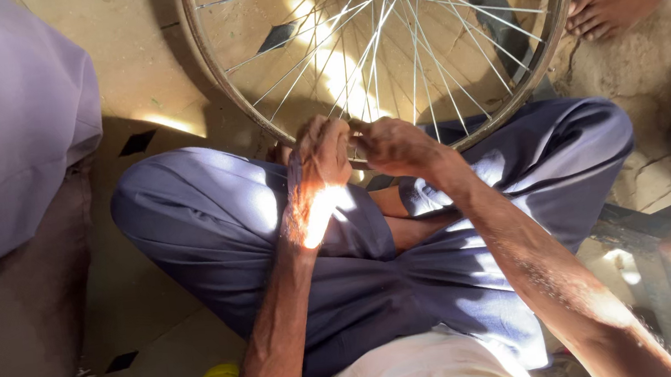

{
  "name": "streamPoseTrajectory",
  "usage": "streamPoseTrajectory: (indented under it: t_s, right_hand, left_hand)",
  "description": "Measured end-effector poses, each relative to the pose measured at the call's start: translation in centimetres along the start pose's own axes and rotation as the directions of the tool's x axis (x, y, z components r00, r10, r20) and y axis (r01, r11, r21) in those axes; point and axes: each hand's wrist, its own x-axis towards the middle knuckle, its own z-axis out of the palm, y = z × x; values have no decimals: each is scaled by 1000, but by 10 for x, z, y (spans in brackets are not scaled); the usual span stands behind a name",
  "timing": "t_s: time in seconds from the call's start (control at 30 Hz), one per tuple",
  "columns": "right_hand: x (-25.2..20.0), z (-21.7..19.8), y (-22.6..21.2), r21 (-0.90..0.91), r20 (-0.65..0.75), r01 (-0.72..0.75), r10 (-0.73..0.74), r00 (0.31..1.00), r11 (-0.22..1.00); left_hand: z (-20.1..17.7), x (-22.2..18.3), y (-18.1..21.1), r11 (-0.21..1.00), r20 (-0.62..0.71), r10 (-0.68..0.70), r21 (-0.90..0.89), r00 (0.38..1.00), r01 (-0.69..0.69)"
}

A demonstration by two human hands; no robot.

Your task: The person threads a metal component onto the end of a spoke on a bicycle wheel by hand, working along the rim to secure the spokes.

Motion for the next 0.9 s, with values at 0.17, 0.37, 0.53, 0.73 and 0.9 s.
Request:
streamPoseTrajectory:
  t_s: [0.17,0.37,0.53,0.73,0.9]
  right_hand:
    - [-31,-18,1,809,-36,-215,411,911,547]
    - [-43,-20,-12,869,72,-331,568,820,367]
    - [-16,-12,-7,887,147,-361,564,813,288]
    - [-13,-32,-14,837,331,-498,516,790,226]
    - [-19,-30,-11,878,218,-396,513,830,268]
  left_hand:
    - [13,-4,-2,999,116,-26,-35,993,30]
    - [3,-21,34,821,-26,-427,-430,904,376]
    - [51,-73,56,-33,265,-790,-919,553,392]
    - [136,-87,31,22,140,-892,-937,430,350]
    - [153,-69,32,152,40,-907,-897,418,416]
